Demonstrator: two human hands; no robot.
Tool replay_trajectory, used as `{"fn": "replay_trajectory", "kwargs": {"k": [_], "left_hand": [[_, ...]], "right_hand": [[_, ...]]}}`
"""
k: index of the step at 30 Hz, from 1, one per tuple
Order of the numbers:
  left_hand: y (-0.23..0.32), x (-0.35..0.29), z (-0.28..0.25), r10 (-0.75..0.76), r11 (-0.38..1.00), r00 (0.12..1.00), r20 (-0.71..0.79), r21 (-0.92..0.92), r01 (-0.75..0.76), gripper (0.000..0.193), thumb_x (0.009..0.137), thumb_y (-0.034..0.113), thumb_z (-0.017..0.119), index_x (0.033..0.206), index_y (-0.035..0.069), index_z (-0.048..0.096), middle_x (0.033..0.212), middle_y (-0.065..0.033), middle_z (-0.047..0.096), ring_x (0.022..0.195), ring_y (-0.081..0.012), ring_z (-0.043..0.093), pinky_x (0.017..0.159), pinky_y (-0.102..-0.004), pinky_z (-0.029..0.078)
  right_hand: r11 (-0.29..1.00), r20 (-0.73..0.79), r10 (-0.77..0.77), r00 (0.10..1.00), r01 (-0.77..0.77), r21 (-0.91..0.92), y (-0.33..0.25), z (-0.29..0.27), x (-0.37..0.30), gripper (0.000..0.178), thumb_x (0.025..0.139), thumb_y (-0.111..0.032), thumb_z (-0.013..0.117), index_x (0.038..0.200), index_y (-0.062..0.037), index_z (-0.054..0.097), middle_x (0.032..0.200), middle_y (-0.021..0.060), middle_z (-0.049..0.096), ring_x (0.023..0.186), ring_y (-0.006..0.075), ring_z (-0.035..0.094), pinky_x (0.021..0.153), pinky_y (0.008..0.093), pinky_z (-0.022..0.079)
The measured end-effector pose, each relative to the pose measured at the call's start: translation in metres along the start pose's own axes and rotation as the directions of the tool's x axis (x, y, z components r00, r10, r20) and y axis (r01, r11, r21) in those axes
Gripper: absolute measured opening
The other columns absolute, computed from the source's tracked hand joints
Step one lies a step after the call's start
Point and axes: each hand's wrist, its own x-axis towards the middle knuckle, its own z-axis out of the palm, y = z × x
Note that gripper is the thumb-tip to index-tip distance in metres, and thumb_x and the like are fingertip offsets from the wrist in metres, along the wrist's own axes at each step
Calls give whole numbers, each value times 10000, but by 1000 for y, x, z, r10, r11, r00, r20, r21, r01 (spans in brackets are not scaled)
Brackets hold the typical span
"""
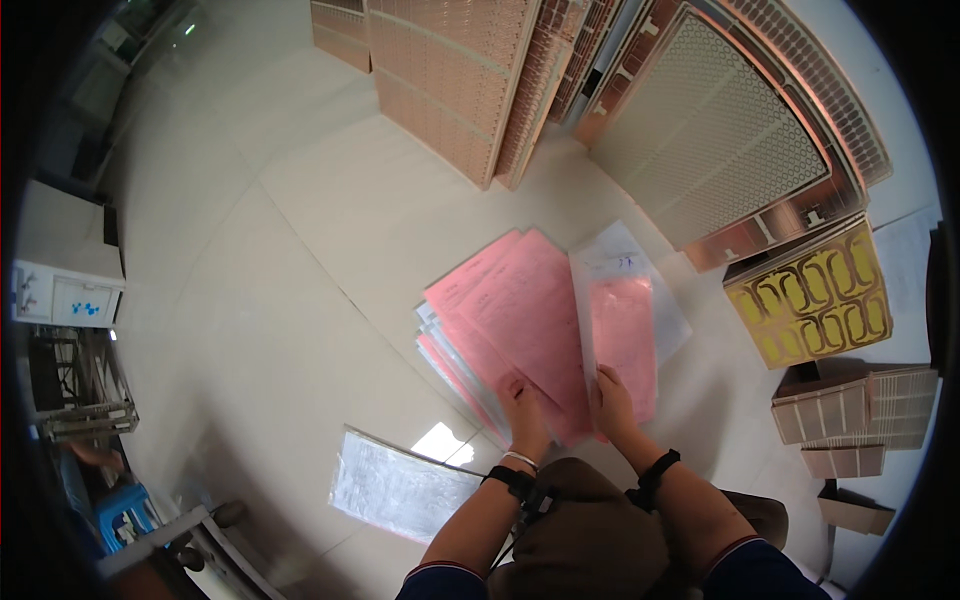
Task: Sort and organize copper circuit board sheets and accompanying production documentation on the floor of a fabrication facility.
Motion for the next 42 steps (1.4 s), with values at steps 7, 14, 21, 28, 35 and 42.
{"fn": "replay_trajectory", "kwargs": {"k": [7, 14, 21, 28, 35, 42], "left_hand": [[-2, 4, 7, -176, 965, 909, 378, 251, 83, 214, 897, 141, 461, 1053, 18, 540, 963, -29, 555, 856, -110, 504, 765, -223, 405], [-3, -4, 22, -50, 913, 770, 636, 342, -223, 244, 912, 175, 463, 1072, 10, 545, 1013, -52, 559, 963, -148, 506, 858, -265, 387], [18, 9, 7, 171, 942, 983, 69, 282, -184, 299, 793, 59, 490, 1088, 7, 486, 945, -133, 487, 857, -222, 488, 728, -325, 433], [30, 6, 2, 227, 849, 972, 61, 477, -228, 350, 803, 43, 494, 1150, 2, 471, 1045, -119, 425, 898, -208, 447, 800, -321, 396], [9, 12, 0, 335, 822, 933, 135, 442, -359, 342, 819, 49, 507, 1156, 8, 462, 1034, -118, 437, 900, -193, 459, 767, -316, 407], [31, -9, 19, 3, 844, 963, 270, 515, -147, 184, 865, 76, 510, 1008, -34, 550, 869, -69, 575, 739, -144, 560, 667, -249, 462]], "right_hand": [[996, 98, -59, 993, 52, 72, -4, 13, 6, 217, 811, -69, 499, 1005, 7, 558, 1036, 203, 558, 921, 388, 549, 771, 401, 458], [992, 49, 123, 991, -123, -16, 12, 10, 0, 184, 821, -121, 515, 977, -28, 549, 939, 167, 540, 823, 385, 549, 681, 436, 449], [996, -45, 87, 995, -85, 40, 10, -12, 2, 98, 829, -88, 500, 853, 8, 493, 846, 208, 517, 777, 406, 519, 638, 449, 403], [993, 29, 114, 993, -114, -20, 5, -8, -7, 119, 835, -101, 497, 852, 16, 485, 864, 232, 523, 782, 429, 518, 649, 469, 408], [995, 25, 99, 995, -100, 21, -3, -11, -11, 81, 807, -67, 508, 821, -2, 461, 831, 225, 513, 767, 439, 505, 632, 464, 392], [996, 63, 86, 994, -86, -10, 5, -15, -16, 121, 825, -122, 506, 851, -4, 490, 867, 218, 537, 781, 432, 525, 658, 482, 422]]}}
